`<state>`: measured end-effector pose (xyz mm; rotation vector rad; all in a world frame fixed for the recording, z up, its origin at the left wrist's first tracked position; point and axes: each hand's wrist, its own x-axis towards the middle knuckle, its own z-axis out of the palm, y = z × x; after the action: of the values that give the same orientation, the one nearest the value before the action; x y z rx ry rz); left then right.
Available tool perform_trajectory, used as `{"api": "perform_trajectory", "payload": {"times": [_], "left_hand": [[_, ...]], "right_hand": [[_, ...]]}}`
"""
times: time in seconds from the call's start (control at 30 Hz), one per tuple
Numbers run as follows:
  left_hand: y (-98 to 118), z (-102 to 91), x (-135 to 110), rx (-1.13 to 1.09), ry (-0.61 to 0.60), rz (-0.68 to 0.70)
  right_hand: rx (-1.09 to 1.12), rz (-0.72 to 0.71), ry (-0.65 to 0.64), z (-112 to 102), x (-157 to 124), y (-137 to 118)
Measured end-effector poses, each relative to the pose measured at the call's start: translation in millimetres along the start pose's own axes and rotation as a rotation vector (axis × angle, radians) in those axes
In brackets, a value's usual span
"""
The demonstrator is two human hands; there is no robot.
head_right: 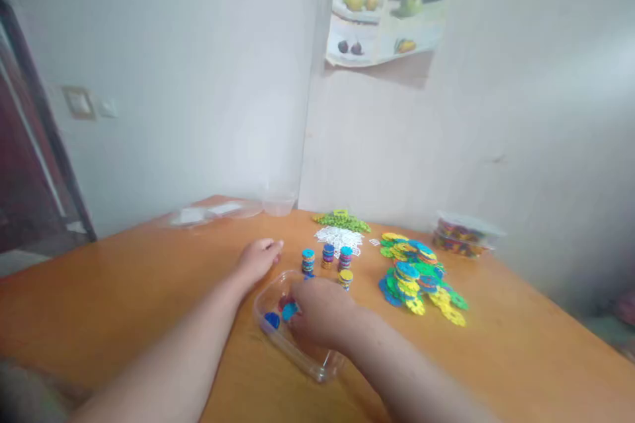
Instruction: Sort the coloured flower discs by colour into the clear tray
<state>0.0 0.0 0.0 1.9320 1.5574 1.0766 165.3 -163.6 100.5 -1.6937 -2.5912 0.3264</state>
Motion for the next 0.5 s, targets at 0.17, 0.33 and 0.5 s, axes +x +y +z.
{"api": "perform_trajectory", "payload": {"times": [0.17, 0.33, 0.5], "left_hand": [[4, -3.8, -5, -0.010, 0.010, -0.010], [9, -7.6, -9, -0.050, 0.005, -0.019], [11, -9.6, -10, -0.045, 0.005, -0.022]], "right_hand": [[0.005, 0.007, -0.019, -3, -8, 1], [0.044, -0.107, -0.126, 1, -8, 9], [0.001, -0.102, -0.123, 5, -7, 11]]}}
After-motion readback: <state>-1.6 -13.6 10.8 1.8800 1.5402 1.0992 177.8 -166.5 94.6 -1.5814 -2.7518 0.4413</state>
